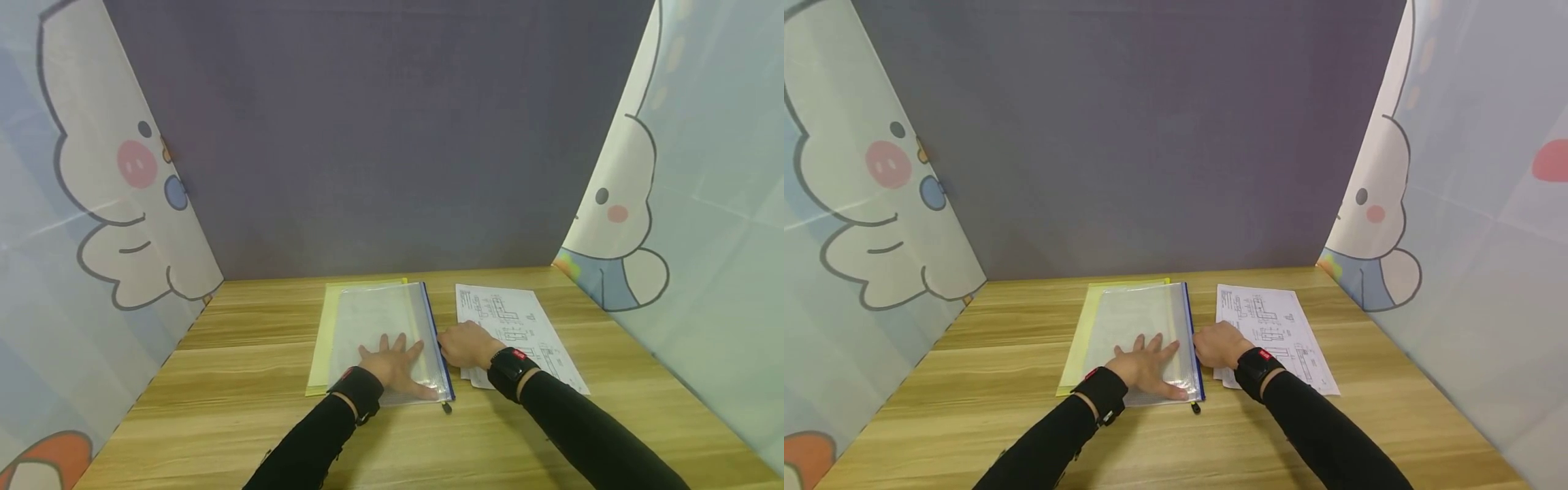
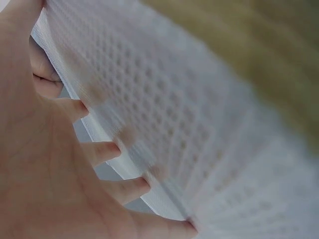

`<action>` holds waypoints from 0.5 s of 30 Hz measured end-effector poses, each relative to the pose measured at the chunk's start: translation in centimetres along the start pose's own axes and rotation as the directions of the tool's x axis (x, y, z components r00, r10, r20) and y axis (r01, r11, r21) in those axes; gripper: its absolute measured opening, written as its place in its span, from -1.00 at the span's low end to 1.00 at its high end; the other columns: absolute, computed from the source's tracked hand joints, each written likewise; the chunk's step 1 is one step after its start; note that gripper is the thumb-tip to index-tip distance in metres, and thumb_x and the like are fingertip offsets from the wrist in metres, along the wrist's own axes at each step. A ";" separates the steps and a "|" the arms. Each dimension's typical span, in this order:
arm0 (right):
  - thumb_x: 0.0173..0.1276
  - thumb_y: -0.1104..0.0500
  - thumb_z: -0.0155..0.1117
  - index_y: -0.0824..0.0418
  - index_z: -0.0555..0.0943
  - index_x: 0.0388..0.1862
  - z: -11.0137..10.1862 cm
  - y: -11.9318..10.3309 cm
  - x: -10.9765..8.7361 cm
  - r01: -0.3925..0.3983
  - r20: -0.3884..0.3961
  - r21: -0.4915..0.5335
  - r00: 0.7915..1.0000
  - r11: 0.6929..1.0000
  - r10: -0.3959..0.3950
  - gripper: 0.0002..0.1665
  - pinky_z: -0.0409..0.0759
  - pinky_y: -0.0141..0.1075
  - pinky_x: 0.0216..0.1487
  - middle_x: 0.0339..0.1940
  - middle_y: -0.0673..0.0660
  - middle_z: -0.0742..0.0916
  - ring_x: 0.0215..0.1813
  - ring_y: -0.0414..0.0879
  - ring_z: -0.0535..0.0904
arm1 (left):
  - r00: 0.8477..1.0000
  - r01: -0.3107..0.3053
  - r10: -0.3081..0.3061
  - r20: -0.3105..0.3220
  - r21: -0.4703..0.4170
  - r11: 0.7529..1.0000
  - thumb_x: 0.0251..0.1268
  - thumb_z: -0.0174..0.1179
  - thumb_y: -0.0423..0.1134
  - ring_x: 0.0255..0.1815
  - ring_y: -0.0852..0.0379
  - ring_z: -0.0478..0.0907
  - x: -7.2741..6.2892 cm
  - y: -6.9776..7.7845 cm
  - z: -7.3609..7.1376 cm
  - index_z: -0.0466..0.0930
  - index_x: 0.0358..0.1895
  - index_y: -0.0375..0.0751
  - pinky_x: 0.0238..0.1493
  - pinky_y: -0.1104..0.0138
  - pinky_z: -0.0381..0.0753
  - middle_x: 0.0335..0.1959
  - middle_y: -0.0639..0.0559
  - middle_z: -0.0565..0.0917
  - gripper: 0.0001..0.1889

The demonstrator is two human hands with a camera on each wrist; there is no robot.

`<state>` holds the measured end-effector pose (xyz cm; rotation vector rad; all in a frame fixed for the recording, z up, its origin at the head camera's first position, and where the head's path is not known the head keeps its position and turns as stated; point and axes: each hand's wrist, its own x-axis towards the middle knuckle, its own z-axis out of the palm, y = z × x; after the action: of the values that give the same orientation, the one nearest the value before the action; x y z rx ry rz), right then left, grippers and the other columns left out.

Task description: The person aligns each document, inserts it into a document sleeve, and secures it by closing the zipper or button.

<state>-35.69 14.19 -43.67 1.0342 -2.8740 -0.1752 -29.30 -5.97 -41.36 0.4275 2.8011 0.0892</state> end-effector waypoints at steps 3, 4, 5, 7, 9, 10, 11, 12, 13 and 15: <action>0.48 0.09 0.15 0.11 0.55 -0.44 0.0 0.0 0.1 -0.012 0.006 0.013 1.000 1.000 0.012 -0.74 0.63 -0.14 -0.31 -0.59 -0.05 0.54 -0.52 -0.14 0.47 | 1.000 0.001 -0.001 0.003 0.005 1.000 -0.11 0.16 0.69 0.62 -0.34 -0.09 0.0 0.0 -0.1 0.04 0.64 0.30 0.33 -0.52 0.01 0.67 -0.07 0.03 0.19; 0.48 0.09 0.15 0.11 0.55 -0.44 0.0 -0.1 0.1 -0.013 0.004 0.021 1.000 1.000 0.013 -0.75 0.63 -0.14 -0.32 -0.59 -0.04 0.54 -0.52 -0.14 0.47 | 1.000 0.002 -0.002 0.003 0.004 1.000 -0.12 0.17 0.69 0.62 -0.34 -0.08 0.0 0.0 -0.1 0.04 0.64 0.30 0.32 -0.52 0.01 0.66 -0.07 0.03 0.19; 0.47 0.09 0.14 0.11 0.55 -0.44 0.0 -0.1 0.1 -0.016 0.005 0.027 1.000 1.000 0.015 -0.75 0.62 -0.14 -0.31 -0.59 -0.05 0.54 -0.52 -0.14 0.47 | 1.000 0.002 -0.002 0.004 0.002 1.000 -0.12 0.17 0.69 0.62 -0.34 -0.08 0.0 0.0 -0.2 0.04 0.64 0.30 0.32 -0.52 0.01 0.66 -0.07 0.03 0.19; 0.47 0.10 0.14 0.11 0.55 -0.44 0.0 -0.1 0.1 -0.023 0.006 0.045 1.000 0.999 0.023 -0.76 0.62 -0.14 -0.31 -0.58 -0.05 0.54 -0.51 -0.14 0.47 | 1.000 0.000 0.000 0.007 -0.003 1.000 -0.12 0.19 0.69 0.62 -0.35 -0.08 0.0 0.0 -0.2 0.05 0.64 0.29 0.32 -0.53 0.01 0.66 -0.08 0.04 0.20; 0.47 0.09 0.13 0.09 0.55 -0.43 0.1 0.0 0.1 -0.038 0.013 0.053 0.999 0.998 0.037 -0.77 0.61 -0.15 -0.30 -0.57 -0.06 0.54 -0.50 -0.15 0.47 | 1.000 -0.006 0.006 0.008 -0.012 1.000 -0.12 0.19 0.68 0.62 -0.37 -0.07 -0.1 0.0 -0.3 0.06 0.64 0.27 0.31 -0.53 0.00 0.66 -0.10 0.04 0.19; 0.47 0.08 0.13 0.08 0.55 -0.43 0.1 0.0 0.1 -0.044 0.018 0.054 0.999 0.998 0.043 -0.77 0.61 -0.16 -0.30 -0.57 -0.07 0.54 -0.50 -0.16 0.47 | 1.000 -0.009 0.009 0.007 -0.016 1.000 -0.12 0.20 0.68 0.62 -0.37 -0.07 -0.1 0.0 -0.3 0.06 0.64 0.27 0.32 -0.53 0.00 0.66 -0.10 0.04 0.19; 0.47 0.08 0.13 0.06 0.55 -0.42 0.1 0.0 0.1 -0.050 0.021 0.055 0.999 0.997 0.049 -0.77 0.61 -0.16 -0.29 -0.57 -0.08 0.53 -0.49 -0.16 0.47 | 1.000 -0.012 0.012 0.006 -0.018 1.000 -0.11 0.19 0.68 0.61 -0.37 -0.07 -0.2 0.0 -0.3 0.06 0.64 0.27 0.32 -0.53 0.01 0.66 -0.11 0.04 0.19; 0.47 0.07 0.13 0.06 0.55 -0.42 0.1 0.0 0.1 -0.051 0.020 0.057 0.999 0.997 0.050 -0.77 0.61 -0.16 -0.29 -0.57 -0.08 0.53 -0.49 -0.16 0.47 | 1.000 -0.014 0.014 0.004 -0.020 1.000 -0.11 0.19 0.68 0.61 -0.37 -0.06 -0.2 -0.1 -0.3 0.06 0.64 0.26 0.32 -0.53 0.01 0.66 -0.11 0.04 0.19; 0.47 0.07 0.13 0.05 0.55 -0.42 0.0 0.1 0.1 -0.049 0.021 0.054 0.999 0.997 0.048 -0.77 0.61 -0.16 -0.28 -0.57 -0.09 0.54 -0.48 -0.17 0.48 | 1.000 -0.014 0.014 0.002 -0.020 1.000 -0.11 0.18 0.68 0.61 -0.37 -0.06 -0.3 -0.1 -0.3 0.06 0.64 0.26 0.32 -0.52 0.02 0.66 -0.11 0.05 0.19; 0.46 0.07 0.13 0.05 0.55 -0.43 -0.1 0.0 0.0 -0.034 0.014 0.063 0.999 0.997 0.034 -0.77 0.62 -0.14 -0.27 -0.56 -0.08 0.55 -0.48 -0.17 0.50 | 1.000 -0.016 0.016 -0.002 -0.020 1.000 -0.10 0.17 0.68 0.61 -0.37 -0.04 -0.4 -0.1 -0.2 0.07 0.64 0.25 0.31 -0.52 0.04 0.65 -0.12 0.05 0.18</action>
<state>-35.68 14.16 -43.57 0.9973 -2.9247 -0.0896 -29.02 -6.23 -41.01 0.4456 2.7967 0.1210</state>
